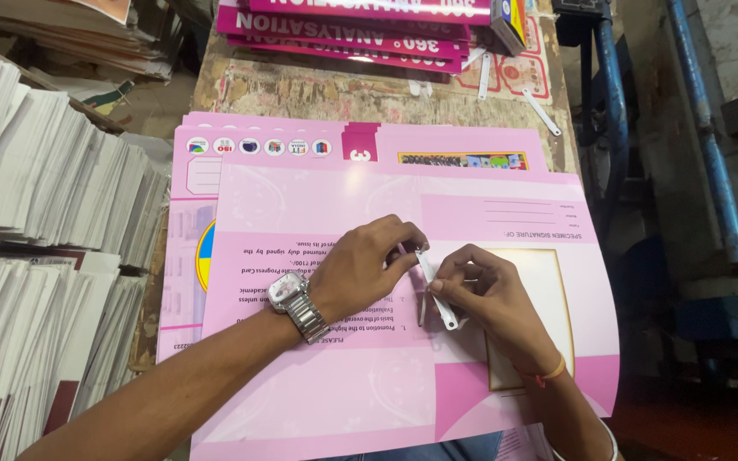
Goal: The person inserts white plastic fasteners into pre-punched holes on pink folders, then flips the folder to align and secure the fasteners. The person repeats this process on multiple folders.
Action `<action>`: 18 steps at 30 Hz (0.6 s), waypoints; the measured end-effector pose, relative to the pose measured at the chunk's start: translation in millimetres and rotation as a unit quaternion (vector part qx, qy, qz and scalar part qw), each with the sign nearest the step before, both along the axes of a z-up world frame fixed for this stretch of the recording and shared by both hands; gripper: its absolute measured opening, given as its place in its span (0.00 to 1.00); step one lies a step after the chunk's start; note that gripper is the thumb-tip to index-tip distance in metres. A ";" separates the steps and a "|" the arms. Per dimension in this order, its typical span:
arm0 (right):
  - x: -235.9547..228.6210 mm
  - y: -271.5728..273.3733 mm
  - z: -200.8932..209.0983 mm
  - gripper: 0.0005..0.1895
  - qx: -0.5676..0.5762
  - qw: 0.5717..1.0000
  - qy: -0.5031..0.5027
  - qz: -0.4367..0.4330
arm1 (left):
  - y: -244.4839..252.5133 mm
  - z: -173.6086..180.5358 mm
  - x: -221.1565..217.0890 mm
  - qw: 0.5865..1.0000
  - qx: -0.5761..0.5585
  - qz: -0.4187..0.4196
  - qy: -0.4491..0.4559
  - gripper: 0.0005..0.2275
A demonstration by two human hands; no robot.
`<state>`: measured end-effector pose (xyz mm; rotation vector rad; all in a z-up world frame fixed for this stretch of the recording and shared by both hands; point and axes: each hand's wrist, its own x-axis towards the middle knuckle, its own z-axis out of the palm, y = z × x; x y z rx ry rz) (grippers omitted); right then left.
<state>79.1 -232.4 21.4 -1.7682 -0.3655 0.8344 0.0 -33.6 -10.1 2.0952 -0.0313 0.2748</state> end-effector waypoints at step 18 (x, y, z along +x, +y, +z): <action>-0.1 -9.6 -12.4 0.09 0.010 0.999 -0.023 0.032 | -3.8 5.6 -14.7 0.963 0.144 -0.149 -0.171 0.16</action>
